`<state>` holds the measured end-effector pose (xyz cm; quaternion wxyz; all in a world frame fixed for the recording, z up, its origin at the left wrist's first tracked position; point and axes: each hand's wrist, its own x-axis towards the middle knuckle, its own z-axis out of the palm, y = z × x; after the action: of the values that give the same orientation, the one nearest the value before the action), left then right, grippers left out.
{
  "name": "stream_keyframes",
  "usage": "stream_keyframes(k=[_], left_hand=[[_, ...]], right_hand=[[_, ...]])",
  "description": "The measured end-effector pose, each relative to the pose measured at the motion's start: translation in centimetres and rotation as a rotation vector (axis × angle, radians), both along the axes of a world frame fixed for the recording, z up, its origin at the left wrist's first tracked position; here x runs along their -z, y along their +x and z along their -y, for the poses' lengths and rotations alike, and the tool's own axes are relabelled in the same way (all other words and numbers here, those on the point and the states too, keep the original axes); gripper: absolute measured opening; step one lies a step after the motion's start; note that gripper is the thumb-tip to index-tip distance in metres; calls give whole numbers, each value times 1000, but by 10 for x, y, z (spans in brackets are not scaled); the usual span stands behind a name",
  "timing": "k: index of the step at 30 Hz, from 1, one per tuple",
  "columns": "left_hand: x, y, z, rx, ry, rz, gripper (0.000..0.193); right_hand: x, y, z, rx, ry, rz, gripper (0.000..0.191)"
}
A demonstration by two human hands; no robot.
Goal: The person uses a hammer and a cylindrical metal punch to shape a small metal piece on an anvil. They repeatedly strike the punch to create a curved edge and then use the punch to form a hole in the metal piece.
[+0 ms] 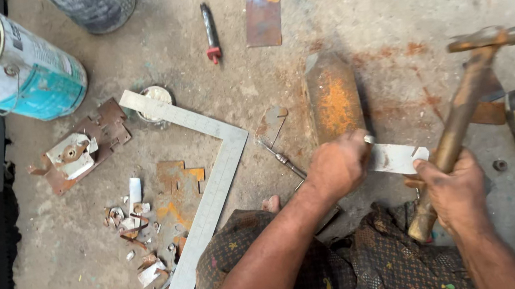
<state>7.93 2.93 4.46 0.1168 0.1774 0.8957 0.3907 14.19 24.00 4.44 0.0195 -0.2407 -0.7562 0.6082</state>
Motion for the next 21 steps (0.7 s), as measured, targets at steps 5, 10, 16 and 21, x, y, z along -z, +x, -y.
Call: stream_keyframes(k=[5, 10, 16, 21], left_hand=[[-10, 3, -1, -49, 109, 25, 16], [-5, -21, 31, -461, 439, 138, 20], [79, -54, 90, -666, -243, -195, 27], [131, -41, 83, -698, -570, 7, 17]], right_hand=[[-2, 3, -4, 29, 82, -15, 31], [2, 3, -36, 50, 68, -43, 30], [11, 20, -64, 34, 625, 57, 34], [14, 22, -56, 14, 496, 68, 40]])
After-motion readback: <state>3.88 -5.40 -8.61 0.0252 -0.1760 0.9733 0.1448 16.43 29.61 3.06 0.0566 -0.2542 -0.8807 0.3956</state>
